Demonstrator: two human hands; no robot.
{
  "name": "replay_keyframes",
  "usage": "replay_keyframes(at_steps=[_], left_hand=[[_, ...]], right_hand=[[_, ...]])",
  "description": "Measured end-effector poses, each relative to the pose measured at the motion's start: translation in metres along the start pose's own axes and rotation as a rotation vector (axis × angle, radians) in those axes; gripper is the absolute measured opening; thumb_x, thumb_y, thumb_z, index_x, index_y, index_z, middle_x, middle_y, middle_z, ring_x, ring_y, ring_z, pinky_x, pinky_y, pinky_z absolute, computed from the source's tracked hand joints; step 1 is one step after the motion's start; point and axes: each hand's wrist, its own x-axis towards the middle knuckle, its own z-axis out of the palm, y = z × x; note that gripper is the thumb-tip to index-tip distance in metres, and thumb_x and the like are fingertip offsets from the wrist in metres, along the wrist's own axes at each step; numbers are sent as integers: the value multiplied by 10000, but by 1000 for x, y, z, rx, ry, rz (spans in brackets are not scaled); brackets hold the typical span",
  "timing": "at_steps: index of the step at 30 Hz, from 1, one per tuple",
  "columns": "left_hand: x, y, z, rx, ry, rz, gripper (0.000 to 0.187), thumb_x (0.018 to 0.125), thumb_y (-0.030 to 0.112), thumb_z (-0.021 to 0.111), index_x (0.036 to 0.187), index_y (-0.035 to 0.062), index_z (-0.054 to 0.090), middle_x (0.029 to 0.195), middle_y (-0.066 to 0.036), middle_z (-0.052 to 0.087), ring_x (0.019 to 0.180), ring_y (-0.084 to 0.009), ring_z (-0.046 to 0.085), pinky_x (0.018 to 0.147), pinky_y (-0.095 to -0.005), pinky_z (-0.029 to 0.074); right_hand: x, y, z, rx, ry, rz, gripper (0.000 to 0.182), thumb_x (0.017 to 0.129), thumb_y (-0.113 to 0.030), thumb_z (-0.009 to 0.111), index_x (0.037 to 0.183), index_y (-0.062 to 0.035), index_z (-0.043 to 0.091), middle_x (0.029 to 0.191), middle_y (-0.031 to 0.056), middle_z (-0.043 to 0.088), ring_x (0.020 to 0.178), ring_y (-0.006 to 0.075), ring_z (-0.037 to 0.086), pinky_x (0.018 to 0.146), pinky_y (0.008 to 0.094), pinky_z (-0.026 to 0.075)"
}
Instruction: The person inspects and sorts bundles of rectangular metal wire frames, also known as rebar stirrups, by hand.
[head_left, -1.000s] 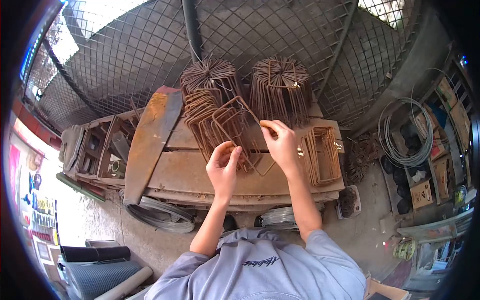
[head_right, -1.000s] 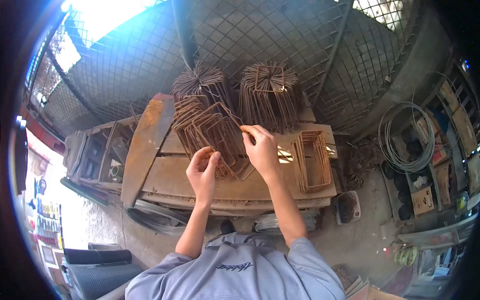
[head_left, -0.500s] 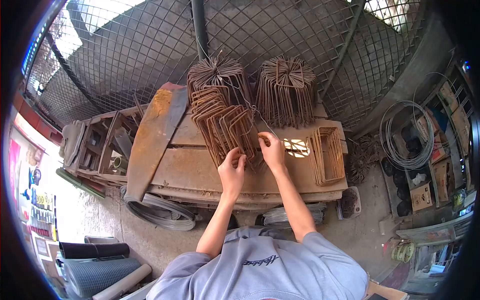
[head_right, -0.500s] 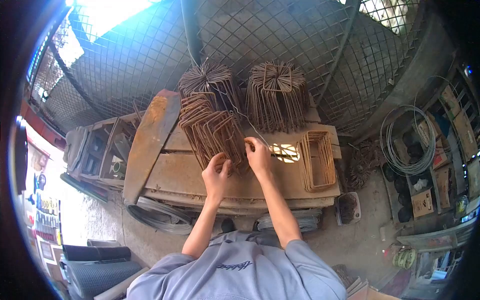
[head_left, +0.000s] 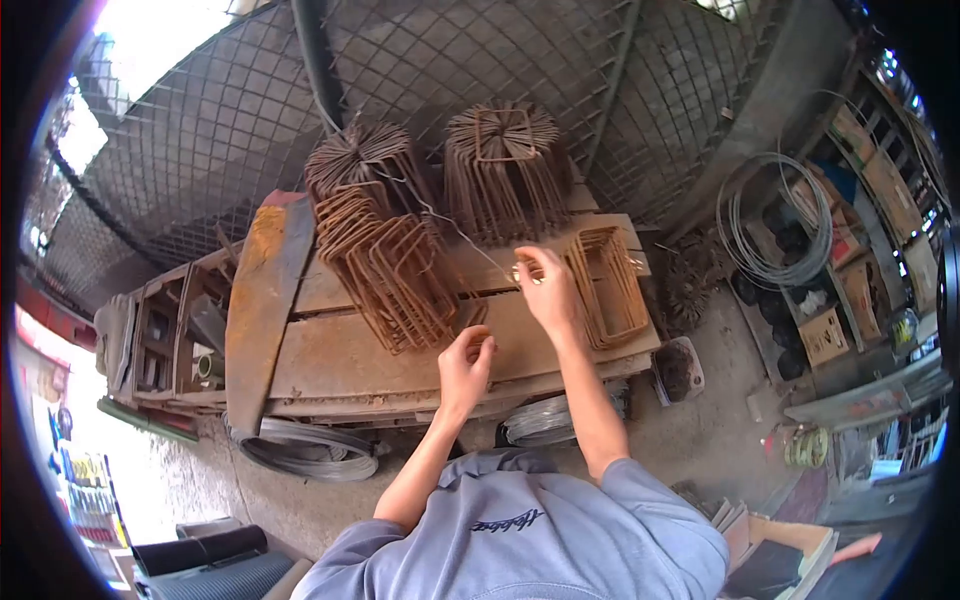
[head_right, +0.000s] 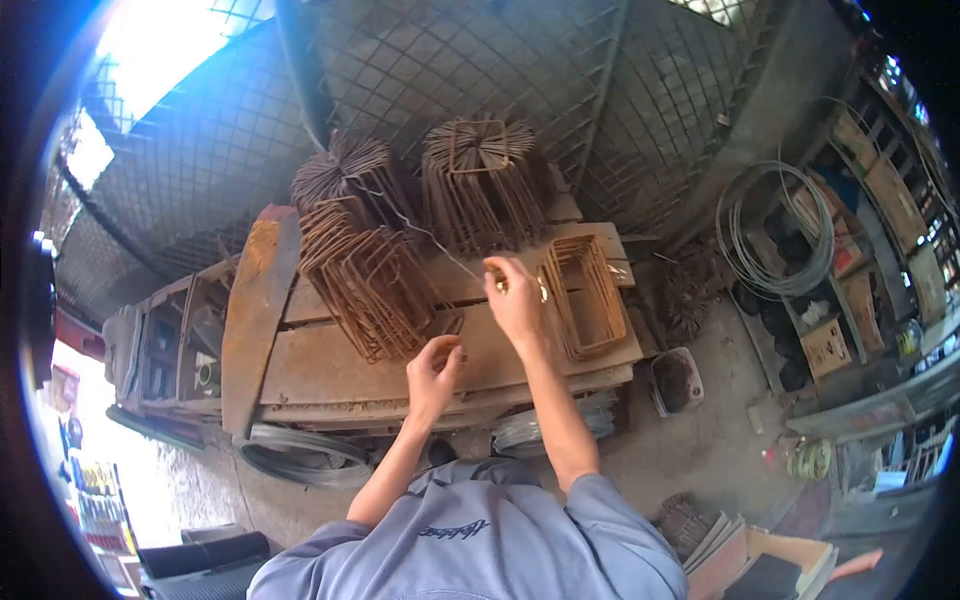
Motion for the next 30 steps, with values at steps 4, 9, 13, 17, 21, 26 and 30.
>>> replay_keyframes(at_steps=[4,9,13,17,21,26,30], left_hand=[[15,19,45,-64,-246,-4,174,962,82,645,1072,-50,673,830,-122,740,761,-161,730,703,-293,579],[48,30,106,47,-383,52,280,913,178,708,1048,-66,683,820,-175,739,735,-221,734,688,-336,568],[71,15,146,82,-324,43,322,866,231,762,975,-62,685,776,-173,725,701,-250,717,676,-365,558],[77,0,159,177,-281,75,295,884,200,767,986,-60,673,778,-112,724,670,-138,698,598,-297,557],[75,8,161,161,-262,28,256,885,155,749,977,-65,656,768,-105,717,670,-137,699,606,-292,559],[73,28,155,47,-197,63,249,891,133,733,1001,-71,642,782,-102,710,696,-133,699,616,-287,566],[61,74,125,-188,-181,20,269,898,114,744,1043,-75,618,856,-95,701,710,-107,674,655,-260,575]], right_hand=[[7,10,-75,-117,140,192,247,869,-55,702,1112,-16,688,1106,177,694,1007,341,683,863,411,533],[-9,71,-131,-430,231,304,291,842,-78,745,1118,-3,690,1076,191,681,985,355,674,855,420,527],[-15,97,-137,-428,285,266,231,842,-67,744,1059,5,713,960,181,693,803,291,681,749,387,536],[-15,94,-139,-407,264,258,201,851,-67,735,1037,8,720,946,183,693,781,291,678,731,389,534],[-12,83,-139,-401,229,270,186,880,-53,696,1050,22,709,974,212,684,858,354,703,759,413,551],[-6,72,-139,-320,267,215,177,889,-48,685,1044,34,707,922,199,704,796,301,709,703,376,546],[5,32,-137,-212,252,202,182,888,-53,700,1044,40,708,893,153,708,725,202,674,666,329,530]])
